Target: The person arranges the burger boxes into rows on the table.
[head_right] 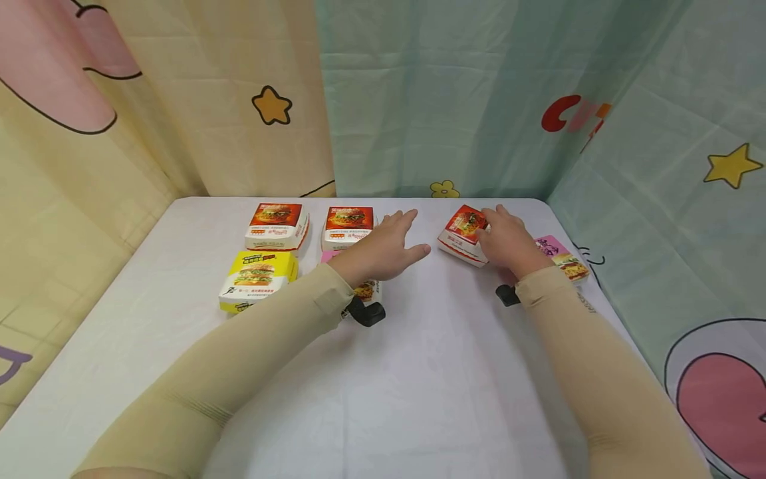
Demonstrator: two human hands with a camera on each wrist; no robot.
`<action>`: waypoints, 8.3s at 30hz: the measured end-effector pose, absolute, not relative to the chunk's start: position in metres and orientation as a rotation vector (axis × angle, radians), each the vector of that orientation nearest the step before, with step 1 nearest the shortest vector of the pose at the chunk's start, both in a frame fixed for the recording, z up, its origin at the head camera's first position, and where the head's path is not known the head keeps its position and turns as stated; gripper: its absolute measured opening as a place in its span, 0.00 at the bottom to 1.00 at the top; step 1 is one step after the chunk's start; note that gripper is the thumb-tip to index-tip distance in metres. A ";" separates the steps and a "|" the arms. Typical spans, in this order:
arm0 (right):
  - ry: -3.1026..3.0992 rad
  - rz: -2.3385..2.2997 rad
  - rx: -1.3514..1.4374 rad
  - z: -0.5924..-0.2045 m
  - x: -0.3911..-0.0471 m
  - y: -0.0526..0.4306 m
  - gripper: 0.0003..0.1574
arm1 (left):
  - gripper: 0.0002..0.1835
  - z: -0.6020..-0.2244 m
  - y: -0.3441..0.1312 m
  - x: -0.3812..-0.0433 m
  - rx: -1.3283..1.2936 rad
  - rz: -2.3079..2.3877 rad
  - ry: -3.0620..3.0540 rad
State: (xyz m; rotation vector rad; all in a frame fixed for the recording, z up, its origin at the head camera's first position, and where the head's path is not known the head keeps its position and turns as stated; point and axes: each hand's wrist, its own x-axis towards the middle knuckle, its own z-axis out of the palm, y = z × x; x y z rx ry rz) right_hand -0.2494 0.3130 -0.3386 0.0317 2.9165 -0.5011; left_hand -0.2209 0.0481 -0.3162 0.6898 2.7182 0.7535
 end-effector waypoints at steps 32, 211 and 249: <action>2.831 -0.412 0.048 -0.350 -0.269 0.305 0.46 | 0.44 -0.356 0.118 -0.268 0.440 0.975 2.419; 2.878 -0.815 -0.015 -0.390 -0.271 0.254 0.40 | 0.40 -0.366 0.094 -0.269 -0.075 1.302 2.568; 2.889 -0.512 0.249 -0.344 -0.193 0.424 0.40 | 0.34 -0.366 0.139 -0.202 0.870 1.020 2.702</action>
